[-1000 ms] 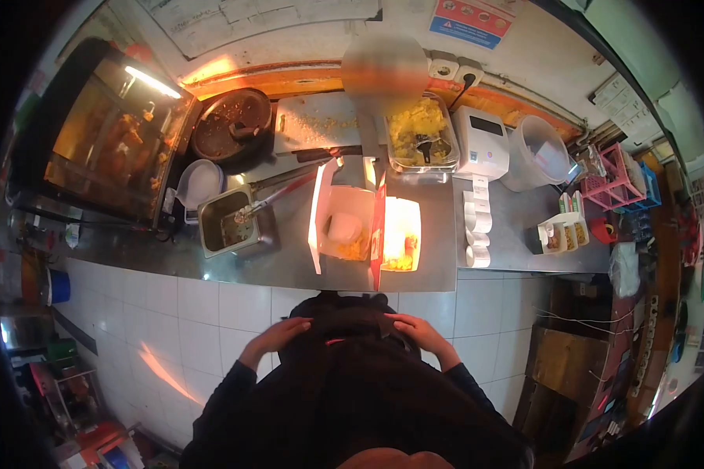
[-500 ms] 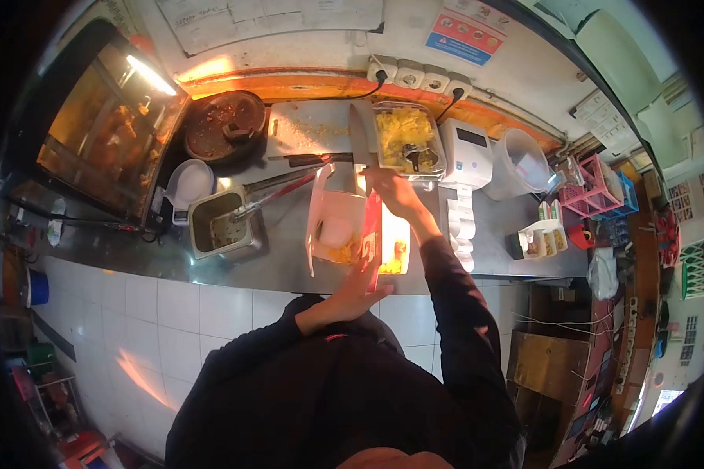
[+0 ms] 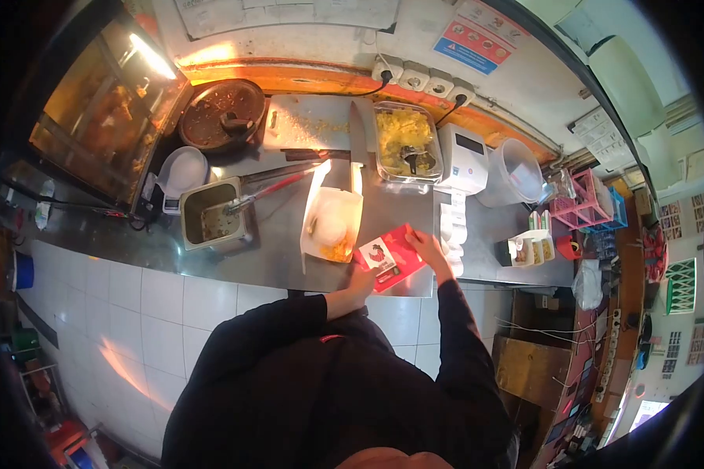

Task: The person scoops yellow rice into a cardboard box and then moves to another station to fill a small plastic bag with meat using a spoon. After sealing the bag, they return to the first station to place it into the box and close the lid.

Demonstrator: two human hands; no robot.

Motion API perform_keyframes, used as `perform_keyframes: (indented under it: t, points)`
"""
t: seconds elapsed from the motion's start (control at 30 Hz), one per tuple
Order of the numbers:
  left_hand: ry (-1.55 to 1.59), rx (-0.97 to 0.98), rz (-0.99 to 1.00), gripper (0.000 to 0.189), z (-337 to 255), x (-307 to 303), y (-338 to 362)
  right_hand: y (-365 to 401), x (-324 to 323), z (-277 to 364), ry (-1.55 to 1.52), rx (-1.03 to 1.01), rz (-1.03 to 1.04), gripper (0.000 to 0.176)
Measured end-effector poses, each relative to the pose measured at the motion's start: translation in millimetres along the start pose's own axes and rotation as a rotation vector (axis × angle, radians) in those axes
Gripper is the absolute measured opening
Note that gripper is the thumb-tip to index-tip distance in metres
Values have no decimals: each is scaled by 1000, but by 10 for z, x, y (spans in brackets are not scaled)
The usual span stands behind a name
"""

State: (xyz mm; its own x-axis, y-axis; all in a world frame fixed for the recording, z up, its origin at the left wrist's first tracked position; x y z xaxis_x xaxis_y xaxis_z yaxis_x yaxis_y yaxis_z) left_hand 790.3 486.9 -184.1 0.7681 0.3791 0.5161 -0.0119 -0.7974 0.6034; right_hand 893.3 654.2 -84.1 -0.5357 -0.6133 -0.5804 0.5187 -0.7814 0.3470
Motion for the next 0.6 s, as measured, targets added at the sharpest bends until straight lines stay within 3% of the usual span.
perform_keyframes:
  t: [0.03,0.07,0.2,0.23,0.33,0.4,0.5,0.6]
  points:
    - [-93,123,-77,38,-50,-112,-97,206,-37,-216,-41,194,-24,42]
    - [-187,245,-153,37,-209,-167,-61,353,-7,-341,-41,205,-30,42]
    - [-351,171,-157,40,-941,167,537,693,-73,-683,-339,102,-291,46]
    - [-499,347,-150,44,-600,-128,-30,788,-106,-695,-428,150,-313,46]
    - [-448,317,-74,48,-642,-151,-161,977,-223,-669,-527,166,-363,46]
    - [-492,300,-31,51,-645,-177,-233,1121,-241,-571,-631,356,-308,50]
    - [-604,177,85,63,-723,-141,-192,1115,-201,-743,-679,383,-220,53]
    - [-551,84,94,50,-818,1,39,1099,-106,-774,-723,361,-186,52]
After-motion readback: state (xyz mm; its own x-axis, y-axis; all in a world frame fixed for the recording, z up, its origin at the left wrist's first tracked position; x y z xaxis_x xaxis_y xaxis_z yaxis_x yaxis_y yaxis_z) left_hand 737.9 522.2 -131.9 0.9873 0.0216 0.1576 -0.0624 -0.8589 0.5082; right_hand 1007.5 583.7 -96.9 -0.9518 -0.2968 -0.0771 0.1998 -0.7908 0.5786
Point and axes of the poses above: each hand's wrist, its own y-axis away from the middle knuckle, its own x-axis out of the palm, z = x × y, the point moved 9 cm from there along -y, towards the middle knuckle, and after that the axes turned 3 degrees about z, right-handed, at the moved point
